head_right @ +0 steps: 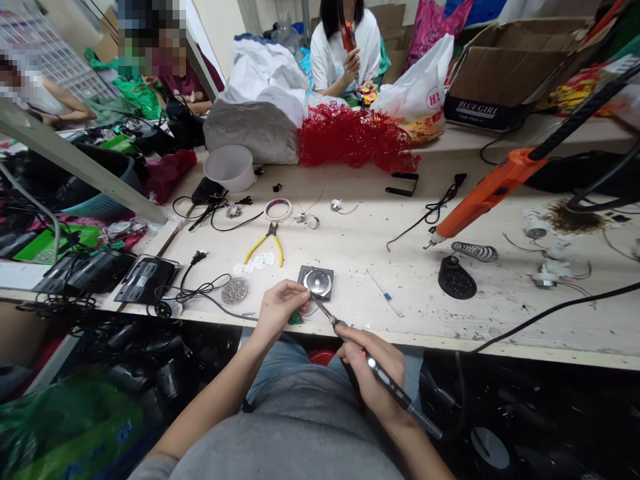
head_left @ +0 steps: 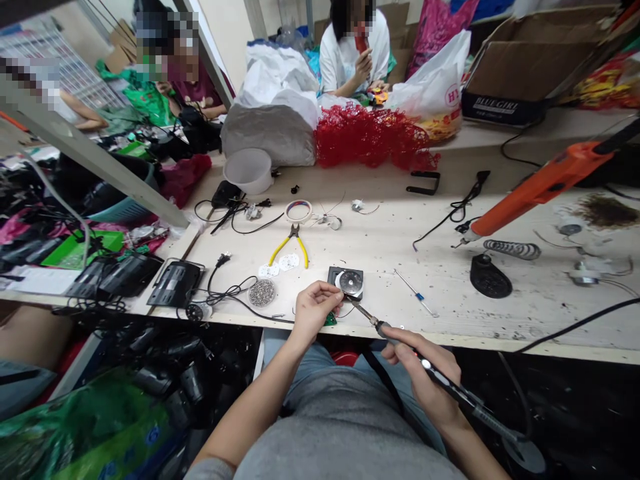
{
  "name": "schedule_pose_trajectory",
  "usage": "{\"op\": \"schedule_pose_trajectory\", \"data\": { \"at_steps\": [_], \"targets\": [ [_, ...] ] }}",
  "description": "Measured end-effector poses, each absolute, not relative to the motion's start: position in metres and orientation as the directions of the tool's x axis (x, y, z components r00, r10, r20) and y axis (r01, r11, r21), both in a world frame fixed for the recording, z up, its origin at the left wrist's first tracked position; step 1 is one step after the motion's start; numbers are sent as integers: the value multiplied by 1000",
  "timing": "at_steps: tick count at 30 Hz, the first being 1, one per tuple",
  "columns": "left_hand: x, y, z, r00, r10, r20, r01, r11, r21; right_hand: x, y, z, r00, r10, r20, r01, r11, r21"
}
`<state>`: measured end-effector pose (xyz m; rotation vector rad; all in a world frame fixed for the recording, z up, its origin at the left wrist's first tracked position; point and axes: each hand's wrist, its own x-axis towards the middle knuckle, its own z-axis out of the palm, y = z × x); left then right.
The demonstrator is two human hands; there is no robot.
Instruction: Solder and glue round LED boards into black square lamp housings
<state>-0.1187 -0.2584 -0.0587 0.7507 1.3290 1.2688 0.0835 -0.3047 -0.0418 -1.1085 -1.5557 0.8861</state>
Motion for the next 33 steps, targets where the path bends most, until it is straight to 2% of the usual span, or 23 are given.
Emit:
{"op": "schedule_pose_trajectory", "data": {
  "at_steps": [33],
  "targets": [
    [-126, -254, -66, -161, 944, -287, -195, 255, 947, 76, -296, -42, -33, 958, 283, 207, 284, -936]
  ]
}}
